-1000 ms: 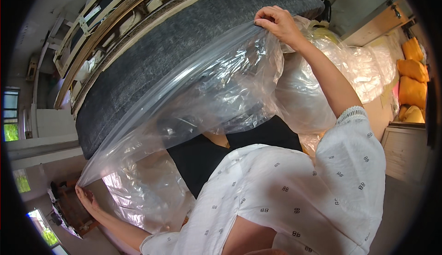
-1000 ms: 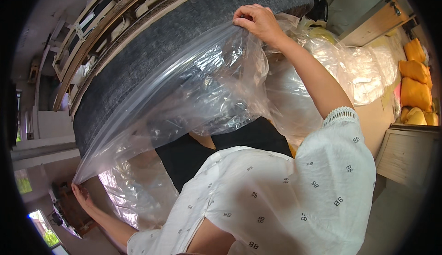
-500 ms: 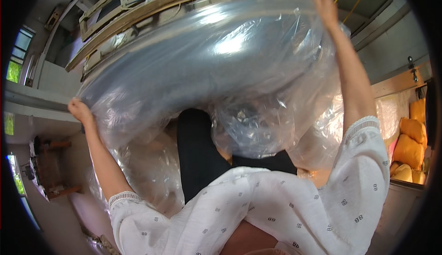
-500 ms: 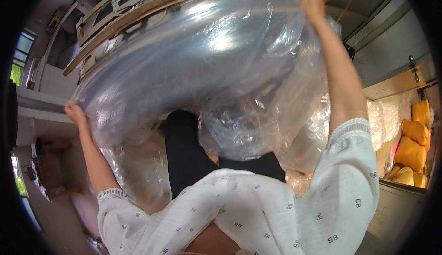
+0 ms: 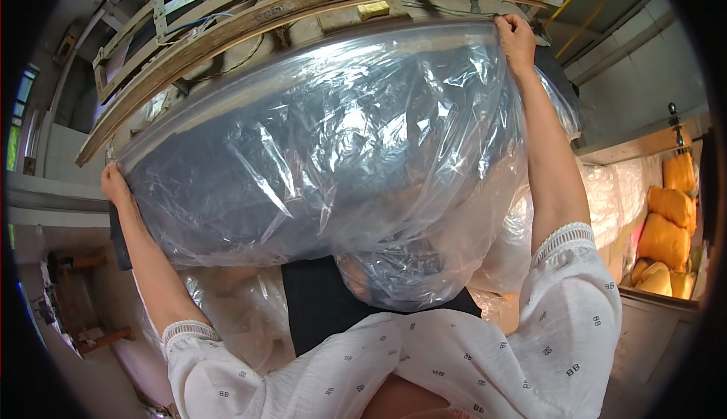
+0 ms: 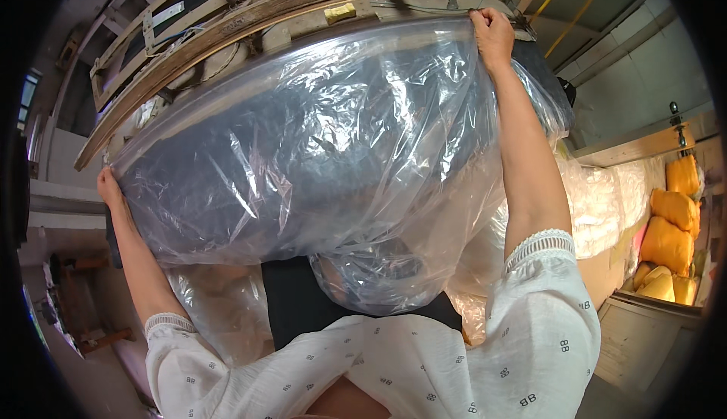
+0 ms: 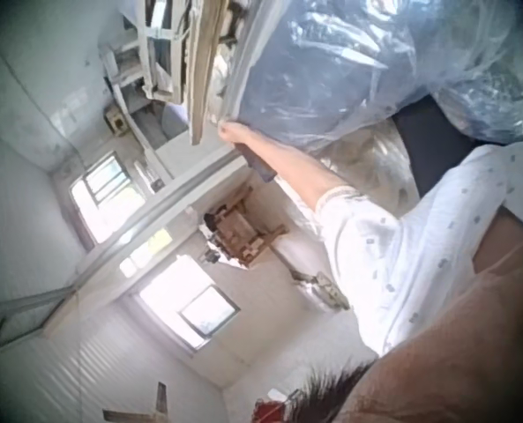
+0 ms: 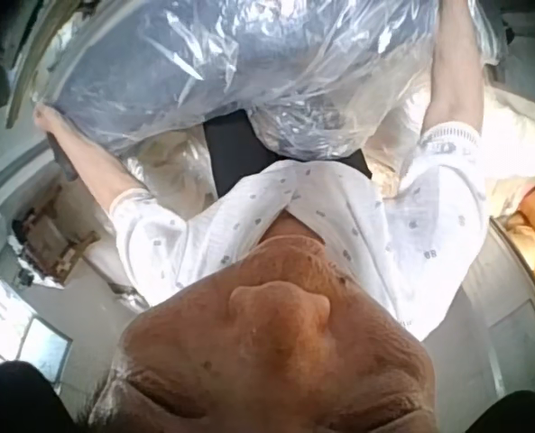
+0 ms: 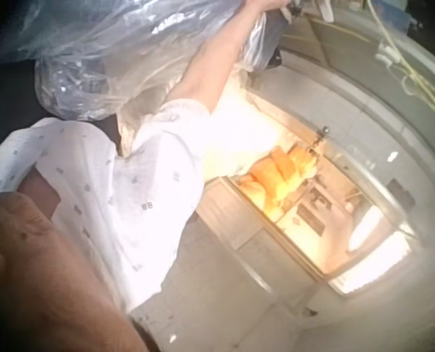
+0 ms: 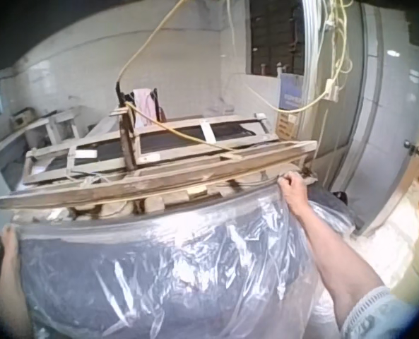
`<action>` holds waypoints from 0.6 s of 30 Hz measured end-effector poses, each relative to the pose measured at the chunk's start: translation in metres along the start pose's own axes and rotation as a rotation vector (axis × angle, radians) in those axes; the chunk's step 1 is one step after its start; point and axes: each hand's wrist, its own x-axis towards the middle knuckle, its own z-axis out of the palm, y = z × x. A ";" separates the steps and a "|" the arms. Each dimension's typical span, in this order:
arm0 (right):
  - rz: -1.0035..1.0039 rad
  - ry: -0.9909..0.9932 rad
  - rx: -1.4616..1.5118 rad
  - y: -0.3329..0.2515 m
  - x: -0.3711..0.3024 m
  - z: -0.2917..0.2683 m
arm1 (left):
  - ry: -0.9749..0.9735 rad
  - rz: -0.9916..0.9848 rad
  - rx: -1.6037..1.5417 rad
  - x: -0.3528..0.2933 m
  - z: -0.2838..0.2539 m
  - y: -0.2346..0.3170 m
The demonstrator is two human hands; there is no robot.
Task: Packaging or wrapping a large dark-colored product with transparent plastic film on a manufacturing table.
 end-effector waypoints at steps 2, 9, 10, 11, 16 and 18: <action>0.020 -0.051 -0.060 -0.002 0.001 -0.001 | -0.005 0.014 0.001 0.002 0.001 -0.001; 0.023 0.092 -0.111 0.011 0.002 0.001 | -0.030 -0.086 0.220 0.001 0.001 0.007; 0.061 0.091 -0.100 0.013 0.004 0.002 | -0.034 -0.086 0.218 0.004 -0.005 0.003; 0.101 0.090 -0.090 0.016 0.005 0.002 | -0.028 -0.188 0.074 0.007 -0.014 0.002; 0.157 0.105 0.104 0.032 0.012 -0.002 | 0.114 -0.295 -0.190 -0.003 -0.012 0.010; 0.185 0.141 0.140 0.039 0.016 0.002 | 0.156 -0.278 -0.213 0.005 -0.021 0.008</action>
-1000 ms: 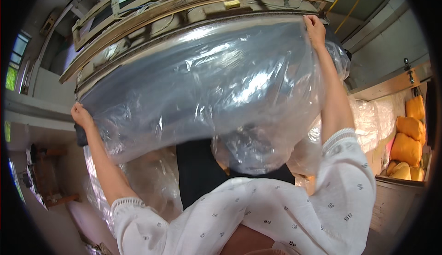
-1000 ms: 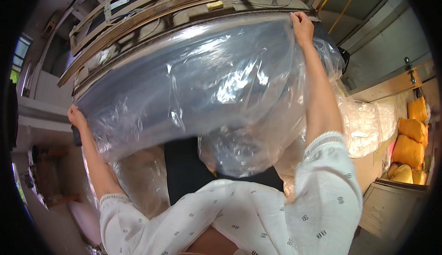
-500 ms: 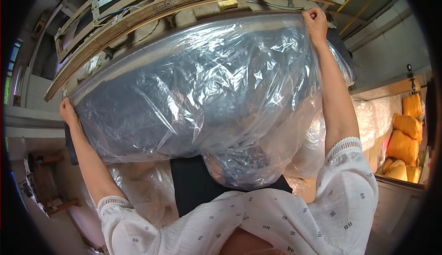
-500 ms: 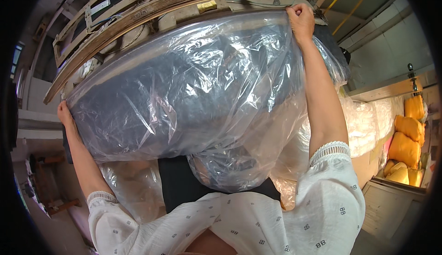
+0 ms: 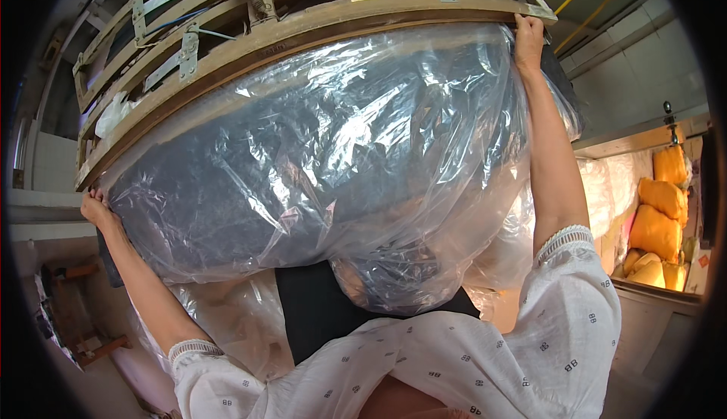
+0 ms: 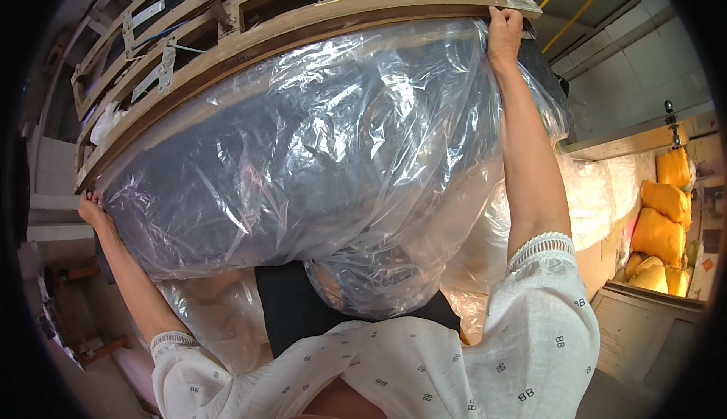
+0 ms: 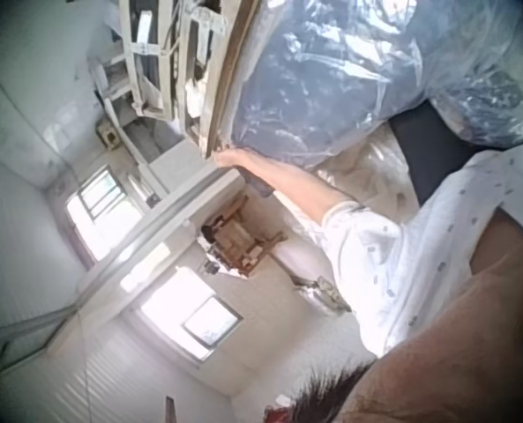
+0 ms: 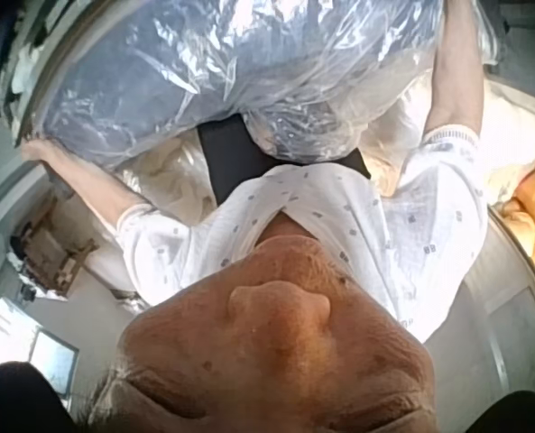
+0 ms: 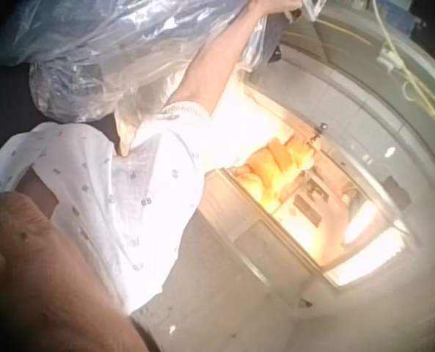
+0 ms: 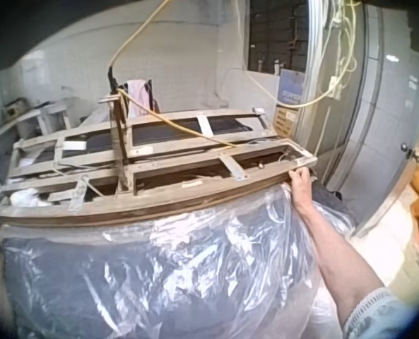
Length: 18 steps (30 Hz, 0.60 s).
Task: Packaging or wrapping a large dark-colored product with transparent plastic film on a manufacturing table.
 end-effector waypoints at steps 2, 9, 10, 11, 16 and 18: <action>0.024 -0.004 -0.014 -0.010 -0.004 0.000 | 0.030 0.017 -0.029 -0.002 0.000 0.004; -0.156 -0.078 -0.284 -0.016 -0.004 -0.007 | -0.061 0.203 0.259 -0.021 0.010 0.000; -0.283 -0.146 -0.423 -0.008 -0.005 -0.010 | -0.192 0.293 0.381 -0.020 0.013 -0.009; -0.270 -0.150 -0.415 -0.023 -0.021 -0.016 | -0.311 0.378 0.531 -0.017 -0.003 -0.010; -0.206 -0.715 -0.382 -0.084 -0.052 -0.096 | -0.140 0.111 0.174 0.032 -0.082 0.041; 0.044 -0.909 -0.089 -0.122 -0.072 -0.126 | -0.142 0.272 0.671 0.027 -0.097 0.064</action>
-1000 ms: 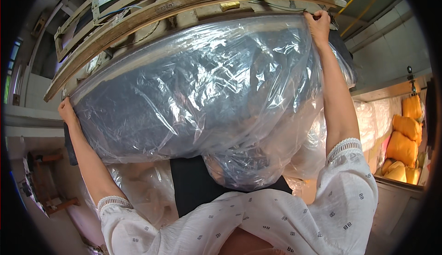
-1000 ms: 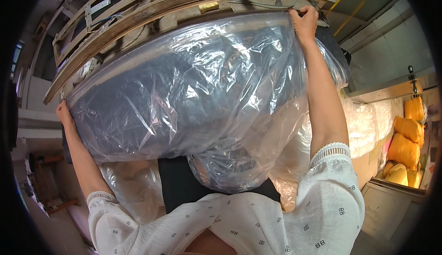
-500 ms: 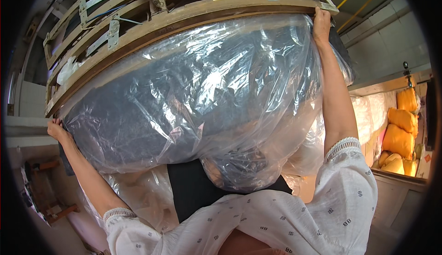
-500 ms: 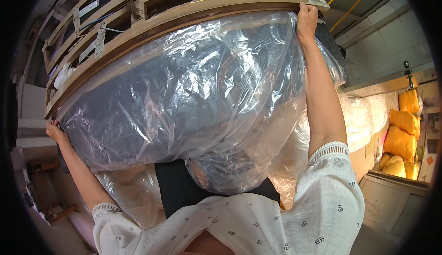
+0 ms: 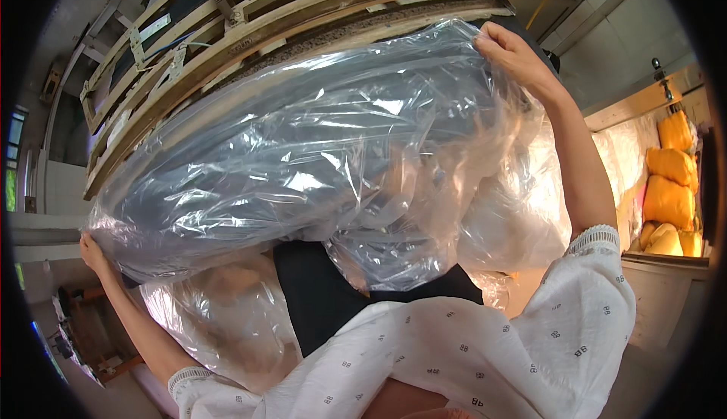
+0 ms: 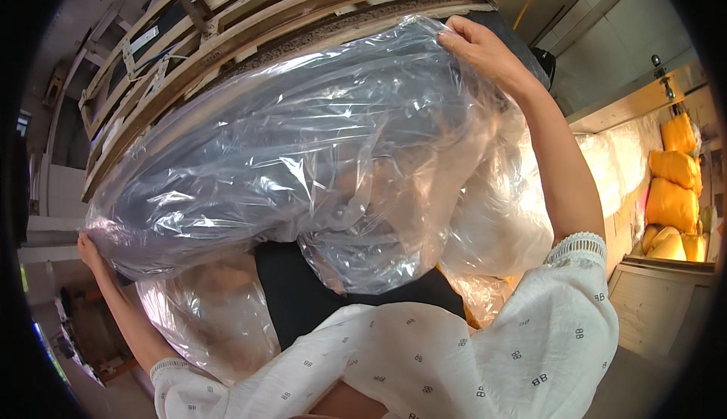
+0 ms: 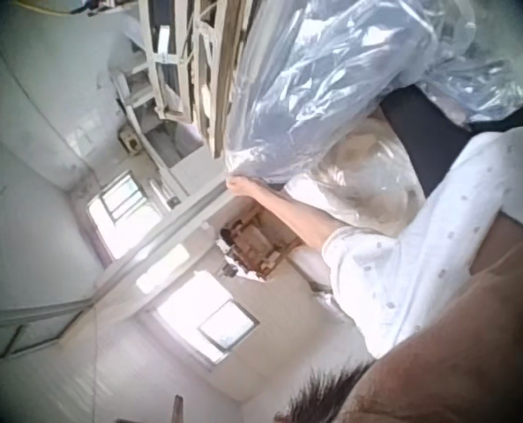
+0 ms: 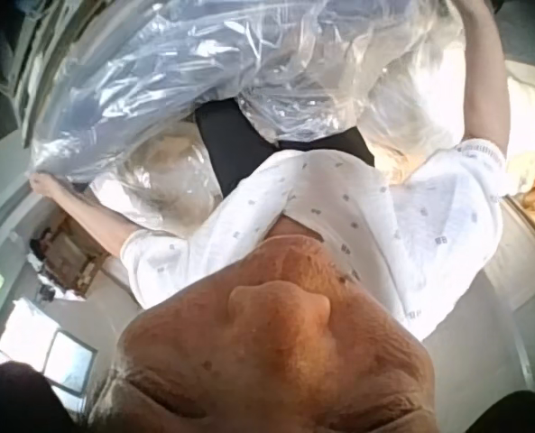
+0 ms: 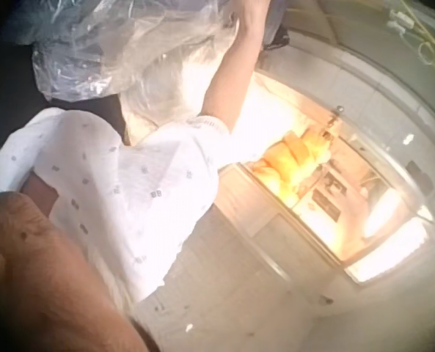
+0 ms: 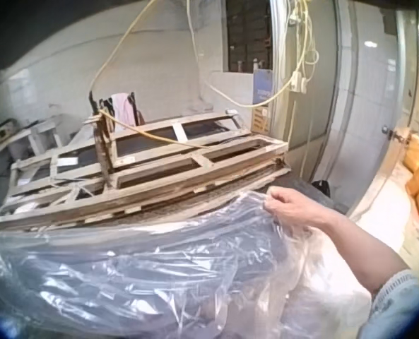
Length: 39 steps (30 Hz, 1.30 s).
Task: Packaging or wrapping a large dark-colored product with transparent plastic film on a manufacturing table.
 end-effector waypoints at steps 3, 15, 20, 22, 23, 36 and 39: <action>-0.077 -0.055 0.232 -0.042 -0.035 0.008 | 0.349 0.643 0.567 -0.038 -0.010 0.062; -0.359 -0.134 0.365 -0.133 -0.117 0.014 | -1.146 0.345 -0.980 -0.424 0.066 0.443; -0.701 0.198 -0.414 -0.049 -0.100 0.034 | -0.655 0.470 -0.764 -0.421 0.023 0.353; -0.647 0.289 -0.411 -0.035 -0.093 0.050 | -0.385 0.458 -0.587 -0.391 -0.024 0.294; -0.594 0.366 -0.422 -0.028 -0.090 0.054 | -0.267 0.428 -0.472 -0.377 -0.057 0.272; -0.326 -0.008 -0.626 0.172 -0.231 0.079 | 0.553 1.192 0.414 -0.200 -0.295 0.122; 0.395 -0.797 -1.167 0.313 -0.346 0.014 | 0.095 0.430 -0.153 -0.148 -0.181 0.081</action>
